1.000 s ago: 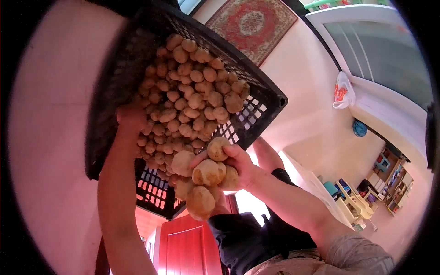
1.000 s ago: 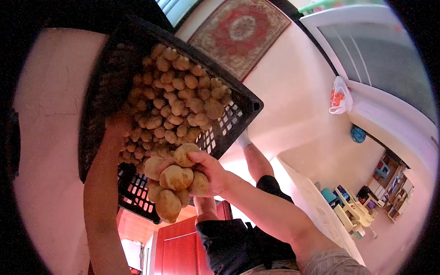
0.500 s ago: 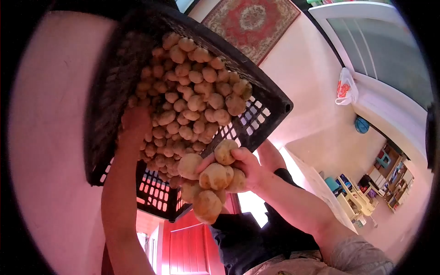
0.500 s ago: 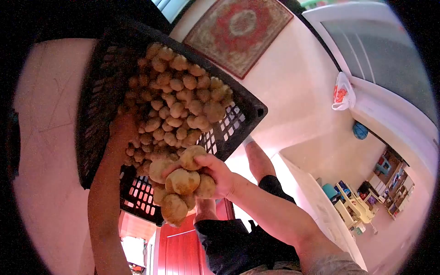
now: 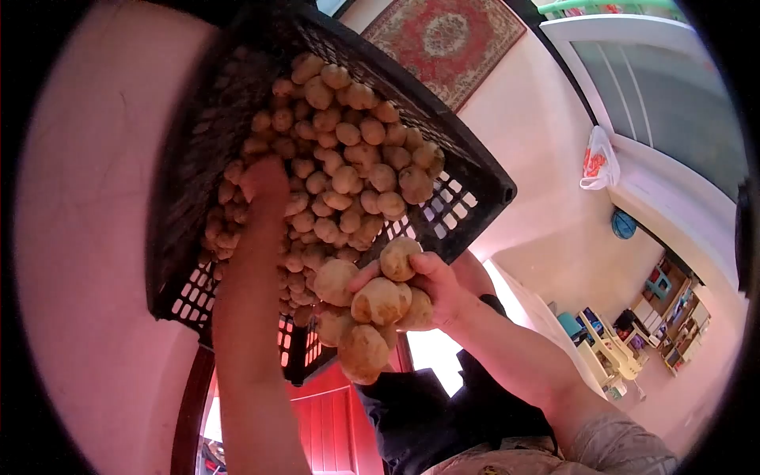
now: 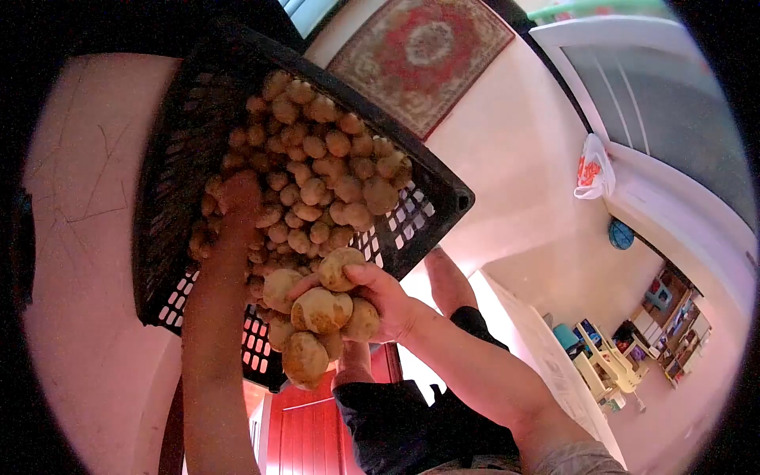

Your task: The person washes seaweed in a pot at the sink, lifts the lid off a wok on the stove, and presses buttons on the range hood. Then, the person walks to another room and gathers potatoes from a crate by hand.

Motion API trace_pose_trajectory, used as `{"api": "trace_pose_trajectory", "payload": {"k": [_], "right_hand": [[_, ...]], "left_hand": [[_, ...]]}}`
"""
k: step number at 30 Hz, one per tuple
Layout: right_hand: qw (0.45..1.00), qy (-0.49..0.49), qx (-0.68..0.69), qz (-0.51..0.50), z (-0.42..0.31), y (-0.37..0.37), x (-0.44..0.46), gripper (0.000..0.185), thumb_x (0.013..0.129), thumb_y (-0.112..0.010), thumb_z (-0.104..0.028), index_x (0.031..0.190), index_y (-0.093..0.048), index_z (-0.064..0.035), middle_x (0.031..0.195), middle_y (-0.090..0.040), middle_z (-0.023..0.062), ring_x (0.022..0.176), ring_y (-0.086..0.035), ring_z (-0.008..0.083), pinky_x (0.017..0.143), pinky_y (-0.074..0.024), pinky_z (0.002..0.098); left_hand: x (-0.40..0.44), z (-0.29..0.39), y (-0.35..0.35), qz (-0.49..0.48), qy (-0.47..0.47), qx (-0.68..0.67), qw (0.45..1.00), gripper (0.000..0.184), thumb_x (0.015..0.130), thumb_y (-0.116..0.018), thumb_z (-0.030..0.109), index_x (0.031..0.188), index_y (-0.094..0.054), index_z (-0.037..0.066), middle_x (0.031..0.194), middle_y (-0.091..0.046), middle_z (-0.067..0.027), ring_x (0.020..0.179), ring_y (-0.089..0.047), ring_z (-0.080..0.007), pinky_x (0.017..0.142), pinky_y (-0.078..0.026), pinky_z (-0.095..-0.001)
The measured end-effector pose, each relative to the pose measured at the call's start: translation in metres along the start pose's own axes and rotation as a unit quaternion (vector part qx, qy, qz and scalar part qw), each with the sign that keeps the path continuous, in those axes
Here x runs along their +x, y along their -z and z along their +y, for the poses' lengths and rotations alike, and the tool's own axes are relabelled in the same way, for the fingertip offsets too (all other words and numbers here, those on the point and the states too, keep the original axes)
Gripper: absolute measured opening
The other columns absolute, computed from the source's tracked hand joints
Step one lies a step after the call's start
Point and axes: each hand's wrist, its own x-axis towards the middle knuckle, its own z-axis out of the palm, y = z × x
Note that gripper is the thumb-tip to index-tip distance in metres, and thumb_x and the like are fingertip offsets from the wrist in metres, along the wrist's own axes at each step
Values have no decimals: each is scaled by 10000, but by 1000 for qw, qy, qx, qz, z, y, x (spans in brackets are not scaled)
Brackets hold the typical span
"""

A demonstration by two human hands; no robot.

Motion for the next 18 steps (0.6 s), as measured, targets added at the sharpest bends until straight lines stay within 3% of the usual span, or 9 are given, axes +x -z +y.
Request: {"api": "trace_pose_trajectory", "payload": {"k": [3,5,6,7,9,11,13,15,18], "right_hand": [[999,-4,-20,26,1,-1,-4,802,792,-582,-499,1254,-435,139,1186,-558,236,1113,-562,299,994,-426,384],[1000,-4,7,30,6,0,-5,800,790,-581,-498,1250,-439,141,1171,-567,232,1102,-569,292,990,-428,384],[1000,-10,-18,17,4,0,-4,794,789,-579,-494,1244,-445,142,1179,-566,230,1106,-566,291,997,-418,387],[1000,-15,-16,16,8,1,-5,794,789,-579,-494,1244,-445,142,1179,-566,230,1106,-566,291,997,-418,387],[1000,4,14,13,11,5,-4,797,788,-575,-500,1241,-446,144,1178,-568,226,1103,-566,292,998,-415,390],[1000,2,21,5,13,2,-5,785,796,-566,-503,1233,-453,139,1170,-573,225,1103,-565,303,994,-418,396],[999,18,-11,50,14,-3,-6,774,807,-556,-506,1235,-453,130,1170,-572,229,1099,-566,311,997,-413,414],[999,-11,-26,26,12,-1,-7,771,813,-552,-513,1240,-449,120,1175,-567,232,1099,-566,316,997,-412,426],[1000,-2,-23,7,14,-4,-7,797,802,-558,-534,1244,-445,119,1161,-574,232,1090,-572,307,987,-420,424]], "left_hand": [[-57,-21,49,37,34,-174,984,357,813,-677,249,1128,-624,89,1111,-635,-107,1028,-598,-253,851,-458,-336],[-94,-37,62,50,62,-321,944,429,824,-671,258,1201,-585,73,1159,-613,-124,1085,-573,-258,926,-430,-322],[-108,-46,59,65,73,-436,895,504,826,-678,270,1256,-533,51,1191,-589,-130,1096,-558,-242,932,-425,-315],[-126,-53,58,65,79,-434,895,504,826,-678,270,1256,-533,51,1191,-589,-130,1096,-558,-242,932,-425,-315],[-159,-53,67,23,57,-705,707,563,836,-685,270,1290,-473,11,1225,-548,-130,1091,-529,-216,944,-413,-322],[-179,-52,57,31,88,-741,665,481,848,-677,200,1258,-507,13,1172,-569,-79,1044,-532,-184,926,-425,-309],[-196,-51,49,18,40,-842,537,424,839,-673,132,1221,-538,5,1139,-589,-71,1023,-546,-166,908,-433,-290],[-211,-47,58,24,45,-836,547,398,827,-665,79,1201,-559,-5,1101,-601,-61,995,-549,-142,901,-432,-275],[-228,-47,60,-17,-2,-889,458,377,833,-637,76,1193,-562,-7,1076,-601,-51,978,-547,-129,882,-435,-266]]}}
